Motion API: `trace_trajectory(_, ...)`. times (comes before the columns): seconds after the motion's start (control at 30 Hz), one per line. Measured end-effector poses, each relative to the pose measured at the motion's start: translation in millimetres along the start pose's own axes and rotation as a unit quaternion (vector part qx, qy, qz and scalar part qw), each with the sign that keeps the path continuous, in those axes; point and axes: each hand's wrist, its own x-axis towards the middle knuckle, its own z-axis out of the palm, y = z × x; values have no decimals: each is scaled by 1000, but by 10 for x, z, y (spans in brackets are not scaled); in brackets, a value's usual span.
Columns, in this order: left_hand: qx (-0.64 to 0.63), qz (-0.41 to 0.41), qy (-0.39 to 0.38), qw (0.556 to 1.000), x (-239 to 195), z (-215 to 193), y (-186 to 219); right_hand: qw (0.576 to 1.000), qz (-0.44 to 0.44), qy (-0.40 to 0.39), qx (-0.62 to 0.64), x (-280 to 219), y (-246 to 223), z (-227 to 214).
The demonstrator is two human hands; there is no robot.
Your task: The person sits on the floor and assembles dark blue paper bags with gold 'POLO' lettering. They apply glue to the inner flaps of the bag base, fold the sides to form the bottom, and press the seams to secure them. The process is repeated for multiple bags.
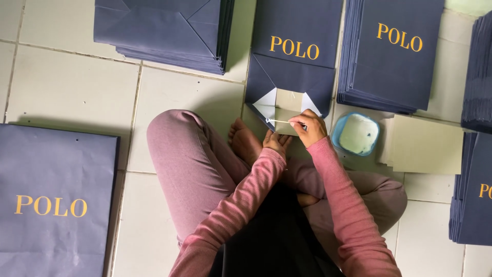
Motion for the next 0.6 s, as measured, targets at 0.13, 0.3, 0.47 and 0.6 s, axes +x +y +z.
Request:
trace_trajectory(0.13,-6,5,5,1000,-44,51,8,1000,-7,0,-11,109,67,183)
trace_trajectory(0.3,12,10,-8,1000,-80,35,27,1000,-13,6,-11,351,100,451)
trace_trajectory(0.47,19,19,-16,1000,-19,26,-7,1000,-17,8,-21,475,102,562)
trace_trajectory(0.6,3,12,-20,1000,97,-88,-80,999,-12,-13,-37,375,34,404)
